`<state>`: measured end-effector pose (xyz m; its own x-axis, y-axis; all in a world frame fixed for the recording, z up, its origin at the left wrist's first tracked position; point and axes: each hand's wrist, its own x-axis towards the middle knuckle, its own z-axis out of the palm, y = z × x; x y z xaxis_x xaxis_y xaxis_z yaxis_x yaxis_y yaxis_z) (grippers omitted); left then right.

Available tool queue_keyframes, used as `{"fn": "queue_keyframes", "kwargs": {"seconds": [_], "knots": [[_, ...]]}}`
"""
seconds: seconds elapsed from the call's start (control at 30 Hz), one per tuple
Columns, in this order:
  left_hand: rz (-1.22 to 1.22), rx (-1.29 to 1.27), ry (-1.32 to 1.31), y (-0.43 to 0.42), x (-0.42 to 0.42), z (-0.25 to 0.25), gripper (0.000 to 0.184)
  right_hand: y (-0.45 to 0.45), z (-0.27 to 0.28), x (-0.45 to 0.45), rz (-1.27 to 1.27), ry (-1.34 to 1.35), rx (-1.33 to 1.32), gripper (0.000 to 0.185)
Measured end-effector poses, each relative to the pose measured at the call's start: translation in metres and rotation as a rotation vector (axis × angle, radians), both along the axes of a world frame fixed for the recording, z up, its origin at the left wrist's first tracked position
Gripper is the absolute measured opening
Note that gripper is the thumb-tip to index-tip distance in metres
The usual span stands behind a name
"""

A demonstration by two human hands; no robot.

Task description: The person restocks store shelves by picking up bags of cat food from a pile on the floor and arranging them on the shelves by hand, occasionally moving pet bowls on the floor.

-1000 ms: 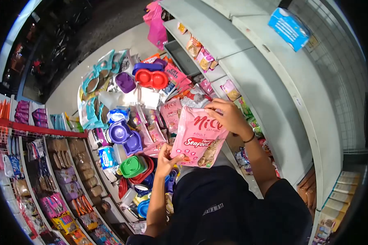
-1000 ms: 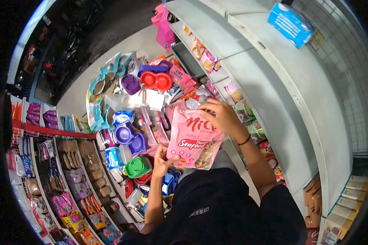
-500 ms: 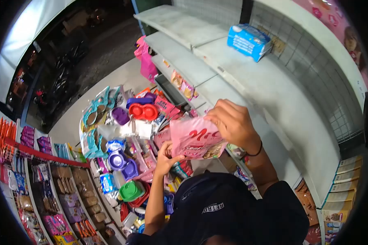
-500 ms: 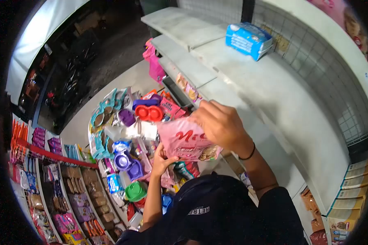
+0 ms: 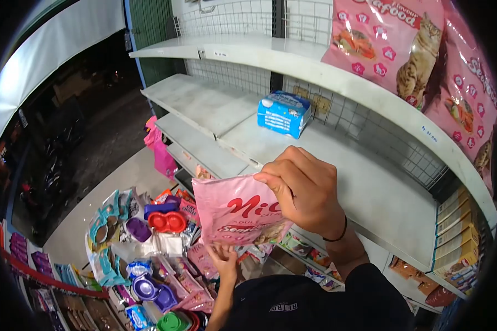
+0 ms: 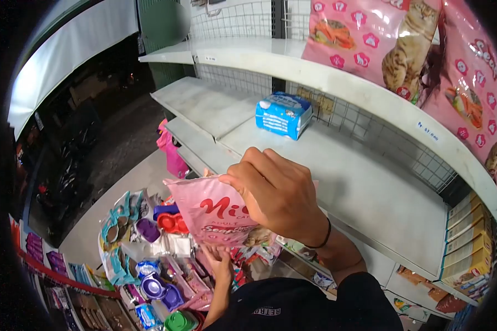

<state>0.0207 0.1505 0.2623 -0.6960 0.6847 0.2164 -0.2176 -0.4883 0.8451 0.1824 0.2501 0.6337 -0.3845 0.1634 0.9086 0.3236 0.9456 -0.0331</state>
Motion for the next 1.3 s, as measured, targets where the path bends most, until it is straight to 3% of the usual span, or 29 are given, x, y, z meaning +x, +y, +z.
{"fn": "queue_keyframes", "kwargs": {"seconds": [0.03, 0.17, 0.33, 0.43, 0.53, 0.83, 0.93, 1.07, 1.3], "knots": [[-0.176, -0.036, -0.112, 0.008, -0.007, -0.007, 0.101, -0.001, 0.008, -0.005, -0.014, 0.017, 0.002, 0.015], [-0.479, 0.159, -0.383, 0.027, -0.022, 0.057, 0.105, -0.005, 0.028, -0.027, -0.05, 0.011, 0.044, 0.013], [-0.529, 0.406, -0.419, 0.054, -0.04, 0.119, 0.1, 0.0, 0.06, -0.04, -0.269, -0.109, 0.127, 0.014], [-0.446, 0.489, -0.387, 0.073, -0.049, 0.157, 0.097, -0.016, 0.08, -0.046, -0.435, -0.035, 0.323, 0.03], [-0.501, 0.583, -0.341, 0.088, -0.058, 0.214, 0.093, -0.041, 0.069, -0.033, -0.435, -0.03, 0.333, 0.039], [-0.582, 0.58, -0.143, 0.146, -0.065, 0.39, 0.059, -0.011, 0.084, -0.029, -0.414, -0.253, 0.372, 0.047], [-0.613, 0.601, -0.102, 0.182, -0.058, 0.437, 0.052, 0.022, 0.093, -0.039, -0.417, -0.172, 0.343, 0.045], [-0.524, 0.502, 0.009, 0.232, -0.045, 0.481, 0.044, 0.077, 0.111, -0.044, -0.396, -0.079, 0.279, 0.038], [-0.828, 0.27, 0.16, 0.274, -0.048, 0.52, 0.038, 0.128, 0.134, -0.034, -0.552, -0.024, 0.115, 0.028]]}}
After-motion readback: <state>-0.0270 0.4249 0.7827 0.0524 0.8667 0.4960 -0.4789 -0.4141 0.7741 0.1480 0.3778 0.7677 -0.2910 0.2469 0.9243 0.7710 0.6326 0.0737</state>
